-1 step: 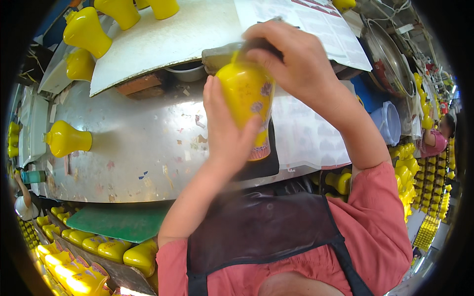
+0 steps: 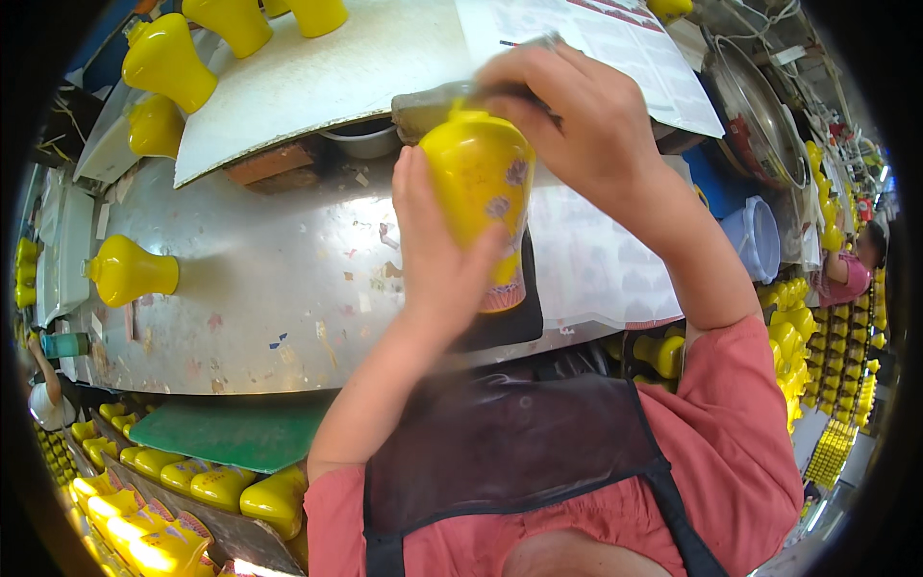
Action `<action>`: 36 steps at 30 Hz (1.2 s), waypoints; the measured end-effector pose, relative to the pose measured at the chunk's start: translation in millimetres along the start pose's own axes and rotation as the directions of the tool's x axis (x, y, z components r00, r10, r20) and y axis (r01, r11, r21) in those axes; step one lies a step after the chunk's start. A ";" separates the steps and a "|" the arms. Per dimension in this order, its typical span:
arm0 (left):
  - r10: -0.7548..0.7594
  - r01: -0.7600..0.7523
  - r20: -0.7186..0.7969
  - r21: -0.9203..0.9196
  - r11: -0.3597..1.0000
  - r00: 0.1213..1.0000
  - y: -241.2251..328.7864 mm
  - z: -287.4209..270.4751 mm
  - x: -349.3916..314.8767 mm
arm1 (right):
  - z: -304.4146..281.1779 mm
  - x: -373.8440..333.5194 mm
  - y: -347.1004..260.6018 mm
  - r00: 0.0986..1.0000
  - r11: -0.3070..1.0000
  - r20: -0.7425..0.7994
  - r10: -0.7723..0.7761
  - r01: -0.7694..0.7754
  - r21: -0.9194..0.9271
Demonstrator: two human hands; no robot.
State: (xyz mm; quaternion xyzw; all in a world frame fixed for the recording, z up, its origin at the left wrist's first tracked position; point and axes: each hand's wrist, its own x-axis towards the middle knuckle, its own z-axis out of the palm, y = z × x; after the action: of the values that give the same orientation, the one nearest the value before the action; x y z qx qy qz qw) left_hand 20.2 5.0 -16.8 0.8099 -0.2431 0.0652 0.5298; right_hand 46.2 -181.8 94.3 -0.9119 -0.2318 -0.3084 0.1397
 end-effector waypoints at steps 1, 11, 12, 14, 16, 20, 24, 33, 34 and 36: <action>-0.095 0.096 0.032 -0.017 0.995 0.995 2.3 -3.3 2.1 | 0.8 -6.5 -1.1 0.996 0.996 -0.009 -0.089 0.089 -0.001; -0.400 0.440 0.216 -0.633 0.637 0.891 21.5 -5.5 25.3 | 7.4 -83.6 -21.7 0.974 0.926 0.006 -0.227 0.214 0.311; -0.388 0.433 0.227 -0.667 0.606 0.893 18.4 -3.6 24.3 | 8.3 -81.3 -17.2 0.984 0.939 -0.070 -0.164 0.178 0.295; -0.351 0.399 0.225 -0.711 0.579 0.909 10.3 -1.8 23.2 | 8.4 -78.2 -11.8 0.991 0.948 -0.017 -0.132 0.132 0.290; -0.341 0.383 0.218 -0.737 0.556 0.915 3.9 -0.4 21.4 | 7.9 -80.3 -13.2 0.964 0.893 -0.040 -0.261 0.257 0.369; -0.339 0.357 0.195 -0.770 0.528 0.921 -0.7 5.4 17.4 | -1.1 -101.4 -26.1 0.970 0.872 0.097 -0.224 0.155 0.465; -0.274 0.239 0.008 -0.513 0.824 0.962 -1.7 7.8 10.5 | -14.6 -113.4 -26.1 0.914 0.706 0.387 0.121 -0.353 0.614; 0.017 -0.019 0.049 0.047 0.999 0.999 -0.7 7.5 -5.1 | 23.1 -106.5 -29.1 0.617 0.396 0.471 0.631 -0.778 0.488; 0.007 -0.009 0.052 0.033 0.999 0.999 -1.0 7.6 -4.8 | 29.7 -108.9 -30.9 0.619 0.407 0.483 0.619 -0.779 0.477; 0.005 -0.005 0.052 0.013 1.000 0.999 -1.9 7.6 -4.8 | 39.9 -113.5 -30.4 0.683 0.443 0.453 0.573 -0.723 0.530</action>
State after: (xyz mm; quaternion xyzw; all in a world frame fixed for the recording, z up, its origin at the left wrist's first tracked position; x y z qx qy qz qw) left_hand 15.7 0.4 -23.4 0.8142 -0.2585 0.0469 0.5178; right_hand -29.1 -178.2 -4.3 -0.8394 0.0289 -0.0277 0.5420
